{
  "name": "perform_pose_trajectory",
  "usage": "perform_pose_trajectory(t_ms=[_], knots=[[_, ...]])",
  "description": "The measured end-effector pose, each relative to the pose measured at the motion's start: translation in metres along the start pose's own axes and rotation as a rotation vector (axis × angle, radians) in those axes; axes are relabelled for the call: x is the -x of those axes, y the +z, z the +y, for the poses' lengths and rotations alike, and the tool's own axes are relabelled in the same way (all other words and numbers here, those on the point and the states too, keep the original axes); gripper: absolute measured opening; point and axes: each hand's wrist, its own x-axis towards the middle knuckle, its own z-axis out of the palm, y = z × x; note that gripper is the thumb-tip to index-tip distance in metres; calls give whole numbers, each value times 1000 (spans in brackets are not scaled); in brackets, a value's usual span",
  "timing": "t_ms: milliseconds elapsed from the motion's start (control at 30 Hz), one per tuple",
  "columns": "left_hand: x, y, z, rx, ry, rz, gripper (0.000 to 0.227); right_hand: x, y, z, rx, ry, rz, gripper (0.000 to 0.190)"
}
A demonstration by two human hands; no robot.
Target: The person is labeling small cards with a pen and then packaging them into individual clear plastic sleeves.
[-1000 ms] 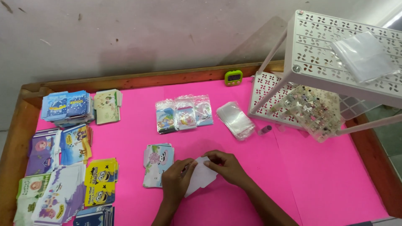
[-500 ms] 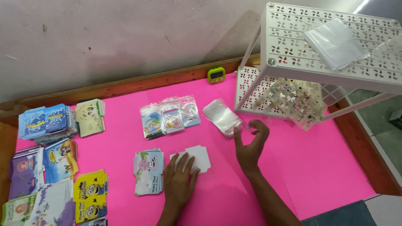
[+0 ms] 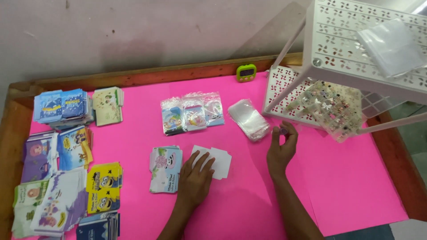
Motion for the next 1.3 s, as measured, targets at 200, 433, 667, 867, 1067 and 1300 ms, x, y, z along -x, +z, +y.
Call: perform_pose_trajectory(t_ms=[200,433,667,867,1067,1300], knots=[[1,-5,-6,46,-35,-11,35,24,2,9,31,4,-399,29],[4,-2,-10,-93,-128,-63,29,37,10,16,261,-154,-810,38],[5,0,-8,9,-139,-78,28,41,-2,-38,311,-6,-1228,34],[7,2,-8,-12,-166,-65,27,52,-2,-44,384,26,-1355,30],[4,-3,-6,8,-168,-88,26,46,1,-28,466,-4,-1270,30],[1,-6,-3,17,-153,-85,25,45,1,-4,570,-118,-1055,29]])
